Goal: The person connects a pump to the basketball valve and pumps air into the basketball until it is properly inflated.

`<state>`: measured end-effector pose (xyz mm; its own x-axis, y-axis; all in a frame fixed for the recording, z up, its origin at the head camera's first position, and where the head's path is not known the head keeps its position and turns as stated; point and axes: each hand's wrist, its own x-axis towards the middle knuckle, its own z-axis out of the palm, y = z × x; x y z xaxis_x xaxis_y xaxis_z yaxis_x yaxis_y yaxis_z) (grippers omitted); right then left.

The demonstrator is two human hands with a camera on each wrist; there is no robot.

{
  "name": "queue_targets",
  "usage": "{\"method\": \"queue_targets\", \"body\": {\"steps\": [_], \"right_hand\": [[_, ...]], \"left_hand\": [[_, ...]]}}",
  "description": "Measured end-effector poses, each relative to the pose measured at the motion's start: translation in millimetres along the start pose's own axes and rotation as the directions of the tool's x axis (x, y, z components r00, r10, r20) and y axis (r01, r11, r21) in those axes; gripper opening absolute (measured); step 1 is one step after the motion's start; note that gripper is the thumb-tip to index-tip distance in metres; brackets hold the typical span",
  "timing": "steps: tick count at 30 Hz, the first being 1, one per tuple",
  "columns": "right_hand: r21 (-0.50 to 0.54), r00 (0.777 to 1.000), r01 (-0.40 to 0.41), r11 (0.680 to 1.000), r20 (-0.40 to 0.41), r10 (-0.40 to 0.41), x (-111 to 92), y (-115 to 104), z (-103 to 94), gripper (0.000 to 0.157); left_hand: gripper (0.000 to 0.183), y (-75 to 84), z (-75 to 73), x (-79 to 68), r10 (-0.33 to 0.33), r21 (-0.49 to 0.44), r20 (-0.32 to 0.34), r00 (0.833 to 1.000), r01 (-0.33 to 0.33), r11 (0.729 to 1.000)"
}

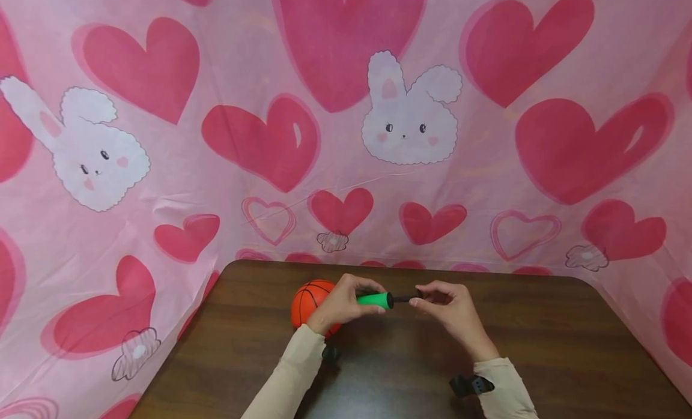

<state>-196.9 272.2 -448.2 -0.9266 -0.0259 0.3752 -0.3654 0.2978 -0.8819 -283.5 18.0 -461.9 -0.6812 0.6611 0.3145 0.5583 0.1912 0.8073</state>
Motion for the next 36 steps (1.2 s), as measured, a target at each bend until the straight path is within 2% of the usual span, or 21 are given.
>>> {"method": "queue_targets", "body": {"steps": [4, 10, 17, 30, 36], "right_hand": [[0.031, 1.000, -0.023, 0.999, 0.021, 0.023, -1.0, 3.5, 13.5, 0.026], [0.018, 0.999, -0.039, 0.999, 0.024, 0.038, -0.1, 5.7, 26.5, 0.028], [0.002, 0.997, -0.072, 0.997, 0.011, 0.072, 0.3, 3.3, 27.6, 0.029], [-0.006, 0.994, -0.098, 0.995, 0.036, 0.098, -0.8, -4.7, 25.5, 0.032], [-0.056, 0.996, -0.073, 0.996, 0.051, 0.076, 0.8, -7.5, 19.3, 0.031]], "left_hand": [[0.027, 0.4, 1.5, 0.3, 0.010, -0.004, 0.013, 1.000, -0.010, 1.000], [0.026, 0.7, 3.0, 1.1, 0.022, 0.015, 0.025, 0.999, -0.022, 1.000], [0.027, -0.8, 2.2, 1.7, 0.022, 0.016, 0.016, 1.000, -0.022, 1.000], [0.028, -1.6, 1.5, 0.7, 0.017, 0.007, 0.011, 1.000, -0.017, 1.000], [0.028, 0.5, 2.5, -0.5, -0.002, -0.020, 0.020, 1.000, 0.003, 1.000]]}}
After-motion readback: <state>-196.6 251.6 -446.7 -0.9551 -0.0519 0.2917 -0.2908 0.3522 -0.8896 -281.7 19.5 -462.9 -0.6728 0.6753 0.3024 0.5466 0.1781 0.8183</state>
